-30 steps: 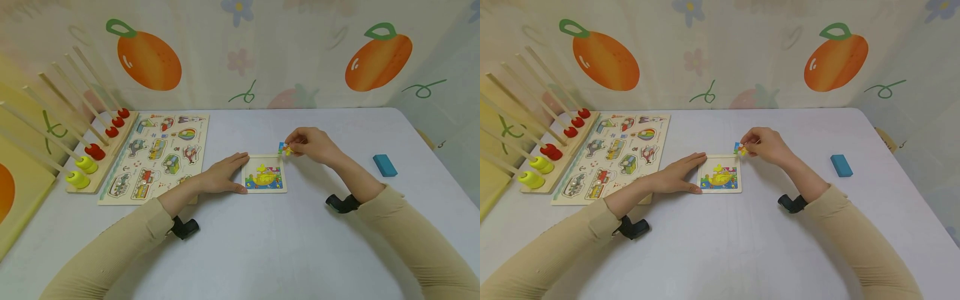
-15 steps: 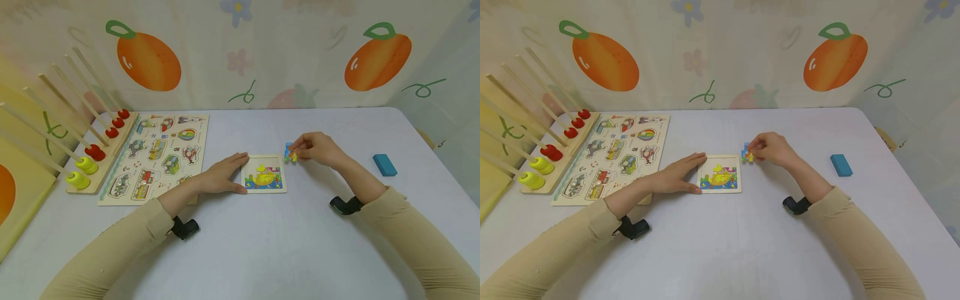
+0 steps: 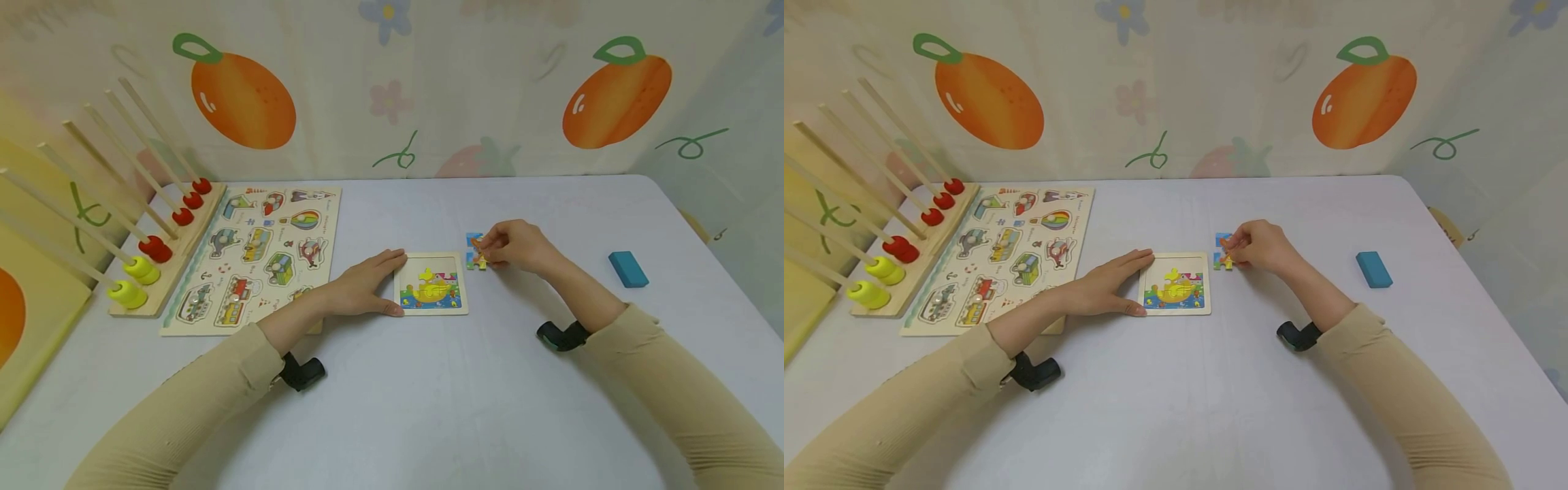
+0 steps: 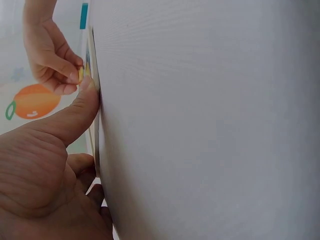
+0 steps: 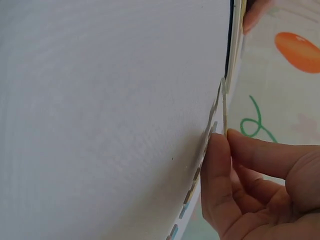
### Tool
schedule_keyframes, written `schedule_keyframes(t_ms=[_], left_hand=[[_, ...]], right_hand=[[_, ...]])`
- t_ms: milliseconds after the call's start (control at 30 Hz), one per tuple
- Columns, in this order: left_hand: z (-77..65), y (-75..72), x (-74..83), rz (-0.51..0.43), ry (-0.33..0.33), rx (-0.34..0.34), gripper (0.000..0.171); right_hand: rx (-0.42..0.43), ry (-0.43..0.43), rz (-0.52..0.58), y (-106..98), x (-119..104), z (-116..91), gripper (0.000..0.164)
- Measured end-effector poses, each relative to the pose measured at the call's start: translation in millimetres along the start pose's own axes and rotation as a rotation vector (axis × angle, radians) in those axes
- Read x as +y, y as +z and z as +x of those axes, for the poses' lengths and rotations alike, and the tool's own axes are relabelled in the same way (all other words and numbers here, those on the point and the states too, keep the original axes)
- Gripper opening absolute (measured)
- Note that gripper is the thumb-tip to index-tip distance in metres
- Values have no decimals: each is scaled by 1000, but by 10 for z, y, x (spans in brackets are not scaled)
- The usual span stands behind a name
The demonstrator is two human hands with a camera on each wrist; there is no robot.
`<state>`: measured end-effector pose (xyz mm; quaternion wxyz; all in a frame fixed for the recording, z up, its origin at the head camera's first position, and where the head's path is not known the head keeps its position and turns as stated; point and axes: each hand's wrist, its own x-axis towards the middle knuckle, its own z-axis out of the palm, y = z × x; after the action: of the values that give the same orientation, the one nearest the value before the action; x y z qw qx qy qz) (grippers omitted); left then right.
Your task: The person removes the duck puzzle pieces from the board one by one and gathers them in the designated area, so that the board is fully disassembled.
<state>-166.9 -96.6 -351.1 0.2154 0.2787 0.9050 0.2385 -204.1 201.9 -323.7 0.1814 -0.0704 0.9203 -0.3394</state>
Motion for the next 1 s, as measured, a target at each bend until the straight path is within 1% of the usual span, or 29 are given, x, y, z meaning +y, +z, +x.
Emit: schedule_keyframes(t_ms=[167,733,1000], left_hand=[[2,0,3,-3,-3,-4,96],[18,16,-21,-7,-5,-1,96],[26,28,-33,-6,-6,-1,96]], right_hand=[[14,24,-26,-2,17,4,20],[41,15,-45,1,25,0,15],[84,-3,-65,0,18,-8,15]])
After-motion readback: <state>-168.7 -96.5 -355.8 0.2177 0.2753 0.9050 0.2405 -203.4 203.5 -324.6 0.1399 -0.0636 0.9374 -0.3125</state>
